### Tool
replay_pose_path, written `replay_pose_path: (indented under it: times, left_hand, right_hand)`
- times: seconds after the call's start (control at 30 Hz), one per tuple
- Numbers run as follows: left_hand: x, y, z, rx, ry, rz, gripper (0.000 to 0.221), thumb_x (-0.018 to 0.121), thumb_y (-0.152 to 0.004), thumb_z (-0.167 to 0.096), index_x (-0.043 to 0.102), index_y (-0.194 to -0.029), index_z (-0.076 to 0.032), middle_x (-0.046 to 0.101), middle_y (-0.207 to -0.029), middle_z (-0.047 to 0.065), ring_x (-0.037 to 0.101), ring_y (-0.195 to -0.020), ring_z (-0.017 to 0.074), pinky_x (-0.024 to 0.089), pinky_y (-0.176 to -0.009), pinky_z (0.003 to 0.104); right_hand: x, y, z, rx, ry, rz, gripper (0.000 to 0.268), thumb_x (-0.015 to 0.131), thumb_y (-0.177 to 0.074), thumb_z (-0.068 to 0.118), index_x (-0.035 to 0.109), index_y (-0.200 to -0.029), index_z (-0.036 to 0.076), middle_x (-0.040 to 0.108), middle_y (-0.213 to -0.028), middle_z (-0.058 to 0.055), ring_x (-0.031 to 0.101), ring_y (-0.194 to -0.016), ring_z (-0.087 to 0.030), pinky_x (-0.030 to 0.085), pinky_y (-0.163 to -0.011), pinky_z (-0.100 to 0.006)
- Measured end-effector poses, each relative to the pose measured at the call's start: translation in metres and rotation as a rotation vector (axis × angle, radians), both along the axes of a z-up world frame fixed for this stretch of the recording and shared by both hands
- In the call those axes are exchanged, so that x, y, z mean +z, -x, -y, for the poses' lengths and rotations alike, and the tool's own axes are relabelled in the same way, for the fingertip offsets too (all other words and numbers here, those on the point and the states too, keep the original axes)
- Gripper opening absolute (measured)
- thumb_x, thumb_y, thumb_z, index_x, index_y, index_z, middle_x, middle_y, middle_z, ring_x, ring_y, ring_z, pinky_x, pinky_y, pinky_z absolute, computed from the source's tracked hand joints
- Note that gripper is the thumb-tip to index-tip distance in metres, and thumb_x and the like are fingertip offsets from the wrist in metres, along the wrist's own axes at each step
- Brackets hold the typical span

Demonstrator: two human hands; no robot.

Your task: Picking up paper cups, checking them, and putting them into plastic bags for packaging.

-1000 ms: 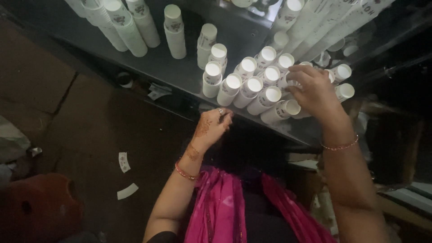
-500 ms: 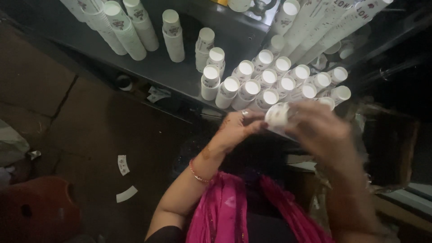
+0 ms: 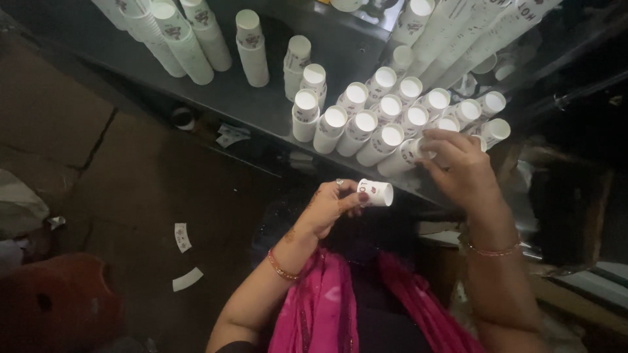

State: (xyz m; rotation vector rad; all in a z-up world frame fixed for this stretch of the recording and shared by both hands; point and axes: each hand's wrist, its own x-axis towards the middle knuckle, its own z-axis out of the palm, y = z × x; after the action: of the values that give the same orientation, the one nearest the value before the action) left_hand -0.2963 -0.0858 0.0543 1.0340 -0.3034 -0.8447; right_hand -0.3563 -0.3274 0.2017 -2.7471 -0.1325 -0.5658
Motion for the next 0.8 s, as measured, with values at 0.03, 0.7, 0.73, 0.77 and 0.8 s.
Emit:
replay_pose_path:
  times: [0.03, 0.7, 0.73, 0.77, 0.8]
  left_hand:
    - [0.000, -0.001, 0.000, -0.005, 0.017, -0.015, 0.017, 0.077, -0.092, -0.016, 0.073, -0.102, -0.002, 0.073, -0.086, 0.004, 0.064, -0.070, 0.0094, 0.048, -0.062, 0.024]
    - [-0.012, 0.013, -0.002, 0.023, 0.058, 0.006, 0.021, 0.077, -0.094, -0.017, 0.072, -0.102, 0.001, 0.072, -0.087, 0.007, 0.065, -0.072, 0.0119, 0.050, -0.063, 0.026]
    - [-0.011, 0.014, 0.002, -0.036, 0.068, -0.096, 0.022, 0.076, -0.093, -0.018, 0.071, -0.105, 0.001, 0.073, -0.088, 0.008, 0.068, -0.073, 0.0146, 0.054, -0.065, 0.028]
    - [-0.009, 0.014, 0.002, -0.073, 0.084, -0.198, 0.024, 0.074, -0.092, -0.018, 0.070, -0.107, 0.000, 0.074, -0.090, 0.008, 0.070, -0.075, 0.0173, 0.057, -0.067, 0.030]
    - [-0.012, 0.016, 0.006, -0.021, 0.083, -0.193, 0.024, 0.074, -0.092, -0.018, 0.070, -0.107, 0.000, 0.074, -0.090, 0.008, 0.070, -0.075, 0.0173, 0.057, -0.067, 0.030]
  right_hand:
    - [0.002, 0.000, 0.000, -0.002, 0.001, 0.001, 0.022, 0.083, -0.085, 0.014, 0.074, -0.104, 0.009, 0.072, -0.126, -0.006, 0.067, -0.116, -0.027, 0.050, -0.102, -0.040]
    - [0.024, -0.004, -0.009, 0.075, -0.027, 0.145, 0.018, 0.082, -0.093, 0.008, 0.074, -0.109, 0.006, 0.071, -0.128, -0.009, 0.064, -0.124, -0.027, 0.053, -0.108, -0.043]
    - [0.016, 0.009, -0.010, 0.089, -0.112, 0.004, 0.027, 0.082, -0.085, 0.011, 0.072, -0.110, 0.006, 0.072, -0.122, -0.009, 0.068, -0.114, -0.024, 0.056, -0.096, -0.040]
    - [0.009, 0.017, -0.012, 0.127, -0.190, -0.143, 0.037, 0.083, -0.078, 0.014, 0.071, -0.112, 0.007, 0.073, -0.117, -0.009, 0.071, -0.103, -0.021, 0.059, -0.083, -0.036]
    - [0.007, 0.026, -0.029, 0.179, -0.193, -0.145, 0.037, 0.083, -0.078, 0.014, 0.071, -0.112, 0.007, 0.073, -0.117, -0.009, 0.071, -0.103, -0.021, 0.059, -0.083, -0.036]
